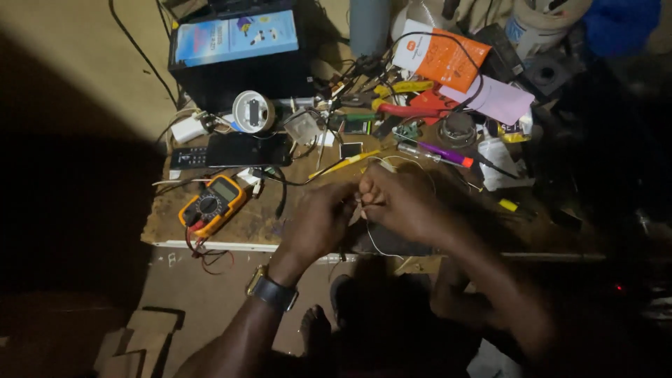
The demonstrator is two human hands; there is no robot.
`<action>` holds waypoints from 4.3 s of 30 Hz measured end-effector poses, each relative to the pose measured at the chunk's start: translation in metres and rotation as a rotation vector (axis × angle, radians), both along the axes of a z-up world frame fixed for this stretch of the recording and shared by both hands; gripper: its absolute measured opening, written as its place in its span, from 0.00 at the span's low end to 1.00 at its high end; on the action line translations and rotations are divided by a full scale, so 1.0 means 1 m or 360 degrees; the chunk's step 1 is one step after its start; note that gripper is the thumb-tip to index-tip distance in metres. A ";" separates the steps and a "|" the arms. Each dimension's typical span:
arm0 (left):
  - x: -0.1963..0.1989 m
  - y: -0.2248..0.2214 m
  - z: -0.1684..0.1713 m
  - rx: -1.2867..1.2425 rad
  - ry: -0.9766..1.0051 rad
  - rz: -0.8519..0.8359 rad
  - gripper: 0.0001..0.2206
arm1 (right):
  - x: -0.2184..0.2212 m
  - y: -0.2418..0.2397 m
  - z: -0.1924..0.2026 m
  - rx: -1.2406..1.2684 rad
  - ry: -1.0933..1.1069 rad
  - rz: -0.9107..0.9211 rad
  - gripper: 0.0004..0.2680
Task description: Connecting wires to a circular LED panel and an electronic component on a cluttered workbench.
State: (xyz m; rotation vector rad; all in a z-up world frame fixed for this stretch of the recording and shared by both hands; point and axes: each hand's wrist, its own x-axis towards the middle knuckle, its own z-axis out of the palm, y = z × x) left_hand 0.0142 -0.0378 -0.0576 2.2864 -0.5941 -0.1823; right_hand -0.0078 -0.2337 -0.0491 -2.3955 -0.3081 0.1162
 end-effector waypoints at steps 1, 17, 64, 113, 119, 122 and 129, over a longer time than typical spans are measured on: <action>0.002 0.000 0.001 0.0002 -0.0004 0.0002 0.09 | 0.002 -0.002 -0.001 0.0002 -0.0004 0.0002 0.11; 0.029 0.069 0.015 0.0125 0.0170 0.0468 0.14 | -0.006 -0.025 0.013 -0.0491 -0.0085 -0.0018 0.04; -0.023 -0.008 0.040 -0.0021 0.0176 -0.0215 0.06 | -0.033 -0.024 0.003 0.0099 -0.0270 0.0053 0.04; -0.020 -0.018 0.015 -0.0327 0.0113 0.0104 0.06 | -0.018 -0.028 -0.069 0.1500 0.0222 -0.0604 0.06; -0.013 -0.020 0.023 -0.0335 0.0207 0.0167 0.07 | -0.015 -0.030 -0.051 0.1238 0.0157 -0.0561 0.07; -0.016 -0.017 0.012 -0.0301 0.0289 0.0210 0.08 | -0.027 -0.024 -0.040 0.1133 0.0178 -0.0561 0.07; -0.019 -0.018 0.021 -0.0404 0.0309 0.0215 0.08 | -0.024 -0.032 -0.052 0.0944 0.0041 -0.0561 0.05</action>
